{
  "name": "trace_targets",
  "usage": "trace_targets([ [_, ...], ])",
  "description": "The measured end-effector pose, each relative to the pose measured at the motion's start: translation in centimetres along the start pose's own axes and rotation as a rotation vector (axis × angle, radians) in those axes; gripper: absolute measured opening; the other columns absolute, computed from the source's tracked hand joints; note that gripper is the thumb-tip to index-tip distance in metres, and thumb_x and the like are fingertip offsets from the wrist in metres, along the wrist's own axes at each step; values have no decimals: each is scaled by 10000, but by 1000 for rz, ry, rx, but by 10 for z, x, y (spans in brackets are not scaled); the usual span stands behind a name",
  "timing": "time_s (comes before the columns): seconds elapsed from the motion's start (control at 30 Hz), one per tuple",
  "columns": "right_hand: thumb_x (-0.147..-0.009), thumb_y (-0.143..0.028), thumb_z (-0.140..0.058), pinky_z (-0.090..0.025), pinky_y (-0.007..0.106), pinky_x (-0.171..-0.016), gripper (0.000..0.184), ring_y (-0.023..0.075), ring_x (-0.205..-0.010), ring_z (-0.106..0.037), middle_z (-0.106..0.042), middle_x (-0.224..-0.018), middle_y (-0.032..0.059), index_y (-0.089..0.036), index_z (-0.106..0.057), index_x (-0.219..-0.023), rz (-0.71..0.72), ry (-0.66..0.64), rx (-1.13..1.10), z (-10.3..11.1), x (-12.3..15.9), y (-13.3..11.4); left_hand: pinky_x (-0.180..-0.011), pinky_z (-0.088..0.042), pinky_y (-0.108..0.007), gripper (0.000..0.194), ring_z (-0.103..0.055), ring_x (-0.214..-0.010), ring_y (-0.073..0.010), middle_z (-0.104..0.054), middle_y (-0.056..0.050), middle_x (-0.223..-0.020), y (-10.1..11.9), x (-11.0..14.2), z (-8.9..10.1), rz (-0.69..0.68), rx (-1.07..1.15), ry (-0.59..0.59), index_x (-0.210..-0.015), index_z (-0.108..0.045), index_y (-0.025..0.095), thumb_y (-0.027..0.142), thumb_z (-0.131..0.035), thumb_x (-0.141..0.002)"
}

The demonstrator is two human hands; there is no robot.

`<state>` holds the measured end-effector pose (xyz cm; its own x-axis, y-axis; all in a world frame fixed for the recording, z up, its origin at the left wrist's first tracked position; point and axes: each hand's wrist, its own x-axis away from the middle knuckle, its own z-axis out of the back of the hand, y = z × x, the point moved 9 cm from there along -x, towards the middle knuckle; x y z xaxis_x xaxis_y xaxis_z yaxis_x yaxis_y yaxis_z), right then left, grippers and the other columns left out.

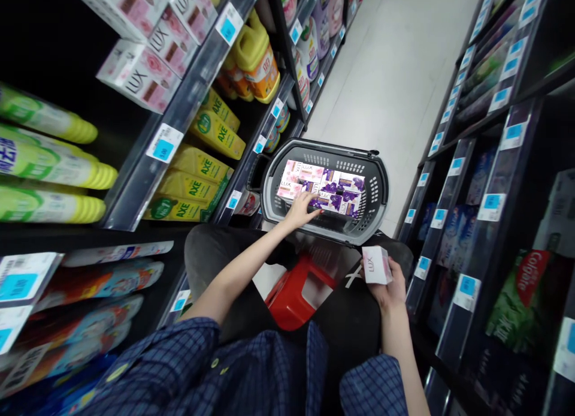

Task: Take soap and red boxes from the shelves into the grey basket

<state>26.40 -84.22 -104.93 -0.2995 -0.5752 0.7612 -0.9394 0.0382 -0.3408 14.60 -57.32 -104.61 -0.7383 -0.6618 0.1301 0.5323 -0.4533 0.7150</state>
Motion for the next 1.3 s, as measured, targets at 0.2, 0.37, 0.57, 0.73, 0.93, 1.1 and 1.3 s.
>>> trace_targets([
  [0.2, -677, -363, -724, -542, 280, -703, 387, 158, -780, -645, -682, -932, 5, -216, -620, -1019, 177, -182, 297, -36, 9, 4, -782, -548, -382, 787, -594, -1042, -245, -418, -151, -1402, 79, 91, -15, 97, 784, -275, -1414, -352, 276, 496, -690, -738],
  [0.37, -719, -412, -706, -501, 252, -720, 388, 161, -822, -618, -660, -964, 10, -221, -619, -1045, 289, -334, 525, -90, 40, 25, -902, -511, -408, 843, -474, -1229, -307, -442, -119, -1374, 129, 139, 48, -75, 536, -149, -1346, -471, 289, 311, -836, -586],
  [0.57, -780, -497, -651, -450, 293, -885, 485, 208, -1044, -565, -604, -1172, 44, -234, -590, -1184, 415, -633, 799, -169, 119, 38, -944, -477, -412, 688, -561, -1134, -285, -555, -86, -1222, 145, 197, 122, -57, 522, 104, -1210, -534, 283, 235, -803, -579],
  [0.73, -615, -585, -770, -398, 382, -991, 858, 265, -1165, -523, -558, -1246, 93, -240, -446, -1331, 345, -895, 793, -189, 193, 63, -924, -479, -429, 633, -605, -1051, -292, -616, -39, -1124, 150, 253, 135, -13, 603, 189, -1129, -540, 338, 292, -806, -556],
  [0.93, -504, -487, -861, -469, 318, -829, 803, 232, -980, -598, -614, -1072, 58, -249, -529, -1195, 471, -938, 777, -190, 239, 75, -925, -463, -444, 646, -595, -1045, -337, -657, -56, -1097, 160, 282, 125, -7, 705, 74, -1062, -627, 316, 357, -827, -449],
  [1.1, -620, -754, -649, -387, 237, -465, 845, 133, -526, -533, -592, -739, 2, -231, -471, -1259, 612, -903, 708, -186, 246, 54, -657, -490, -363, 635, -633, -835, -271, -663, -79, -986, 183, 302, 103, 152, 1370, -207, -1036, -648, 279, 650, -693, -524],
  [1.3, -742, -458, -694, -411, 305, -660, 354, 169, -654, -495, -560, -704, 12, -208, -659, -992, 935, -312, 1092, -128, 211, -1, -436, -336, -238, 803, -540, -712, -194, -614, -118, -975, 214, 310, 134, 83, 1743, -283, -1108, -608, 229, 822, -483, -583],
])
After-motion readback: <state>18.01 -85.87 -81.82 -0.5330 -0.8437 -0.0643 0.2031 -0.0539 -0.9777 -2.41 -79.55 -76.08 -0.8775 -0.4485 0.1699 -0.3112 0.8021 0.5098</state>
